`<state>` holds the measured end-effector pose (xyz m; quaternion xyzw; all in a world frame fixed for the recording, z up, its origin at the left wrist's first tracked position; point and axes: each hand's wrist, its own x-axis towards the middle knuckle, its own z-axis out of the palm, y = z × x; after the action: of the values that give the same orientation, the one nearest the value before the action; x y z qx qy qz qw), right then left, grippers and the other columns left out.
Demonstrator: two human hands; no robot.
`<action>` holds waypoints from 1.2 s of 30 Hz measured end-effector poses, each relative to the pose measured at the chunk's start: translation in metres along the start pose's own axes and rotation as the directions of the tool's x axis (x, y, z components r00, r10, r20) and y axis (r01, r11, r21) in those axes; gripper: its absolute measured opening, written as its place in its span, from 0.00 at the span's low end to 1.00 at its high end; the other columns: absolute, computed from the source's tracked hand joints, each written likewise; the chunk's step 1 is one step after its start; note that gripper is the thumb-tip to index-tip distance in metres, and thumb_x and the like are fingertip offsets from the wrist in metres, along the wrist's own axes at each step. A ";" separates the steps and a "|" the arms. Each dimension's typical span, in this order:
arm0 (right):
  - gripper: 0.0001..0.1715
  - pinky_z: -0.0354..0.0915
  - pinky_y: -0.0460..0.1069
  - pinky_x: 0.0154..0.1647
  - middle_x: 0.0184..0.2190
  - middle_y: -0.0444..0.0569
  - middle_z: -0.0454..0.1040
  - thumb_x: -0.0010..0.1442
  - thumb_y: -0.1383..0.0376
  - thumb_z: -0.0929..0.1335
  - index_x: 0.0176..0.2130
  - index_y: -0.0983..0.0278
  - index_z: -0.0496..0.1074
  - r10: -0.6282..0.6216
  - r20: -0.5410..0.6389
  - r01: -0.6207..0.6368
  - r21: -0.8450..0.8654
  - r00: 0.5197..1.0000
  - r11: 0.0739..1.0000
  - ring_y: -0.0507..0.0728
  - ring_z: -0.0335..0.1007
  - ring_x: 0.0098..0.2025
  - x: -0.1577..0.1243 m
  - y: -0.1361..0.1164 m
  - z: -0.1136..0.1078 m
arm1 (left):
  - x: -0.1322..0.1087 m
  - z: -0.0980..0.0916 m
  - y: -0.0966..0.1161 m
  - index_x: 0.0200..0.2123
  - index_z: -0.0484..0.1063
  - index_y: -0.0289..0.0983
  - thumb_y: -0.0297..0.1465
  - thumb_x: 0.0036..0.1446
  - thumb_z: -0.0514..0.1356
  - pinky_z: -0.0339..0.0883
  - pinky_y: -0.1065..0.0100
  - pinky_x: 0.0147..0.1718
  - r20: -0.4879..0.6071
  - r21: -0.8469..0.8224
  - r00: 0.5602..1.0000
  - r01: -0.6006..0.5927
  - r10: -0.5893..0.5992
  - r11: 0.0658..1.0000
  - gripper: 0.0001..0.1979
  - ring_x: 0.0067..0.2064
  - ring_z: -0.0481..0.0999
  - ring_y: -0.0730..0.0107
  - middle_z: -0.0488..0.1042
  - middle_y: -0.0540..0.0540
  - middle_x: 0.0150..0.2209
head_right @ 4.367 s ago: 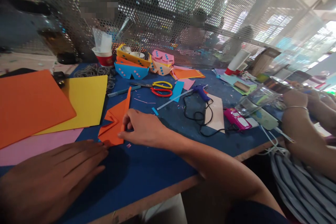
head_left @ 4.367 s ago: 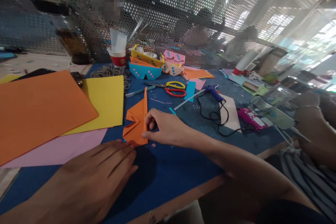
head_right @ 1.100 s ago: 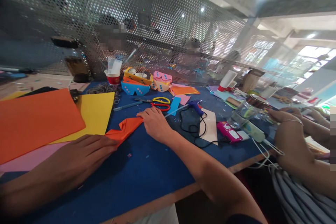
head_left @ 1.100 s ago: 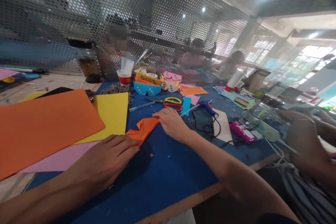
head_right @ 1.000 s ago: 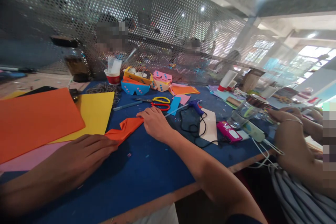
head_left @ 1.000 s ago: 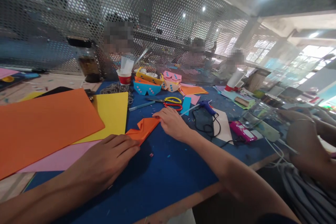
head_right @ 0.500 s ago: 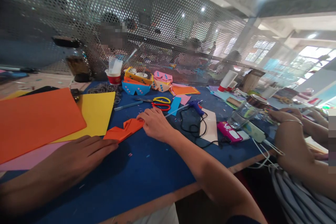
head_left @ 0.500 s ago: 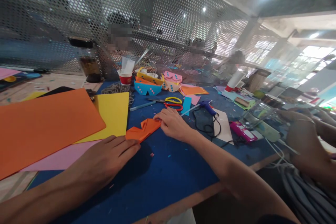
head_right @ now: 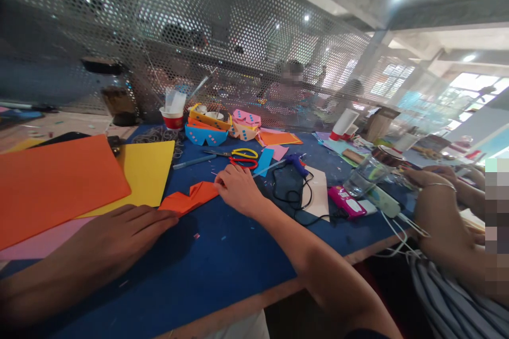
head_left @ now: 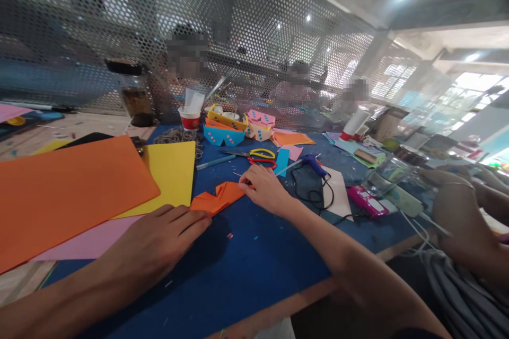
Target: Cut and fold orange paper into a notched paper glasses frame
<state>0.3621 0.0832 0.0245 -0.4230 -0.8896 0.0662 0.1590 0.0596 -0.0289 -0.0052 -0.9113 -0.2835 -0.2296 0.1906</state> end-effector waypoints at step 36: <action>0.07 0.68 0.62 0.70 0.55 0.52 0.82 0.77 0.70 0.79 0.43 0.61 0.82 -0.063 0.002 0.061 0.265 0.998 0.962 0.62 0.78 0.61 0.000 -0.002 -0.008 | 0.017 -0.018 -0.003 0.58 0.84 0.45 0.27 0.82 0.61 0.80 0.57 0.54 -0.227 -0.161 0.956 0.152 -0.187 0.975 0.12 0.54 0.88 0.57 0.91 0.47 0.54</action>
<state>0.3634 0.0822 0.0321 -0.3695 -0.8864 0.1817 0.2115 0.0643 -0.0280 0.0194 -0.8602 -0.3185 -0.3736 0.1379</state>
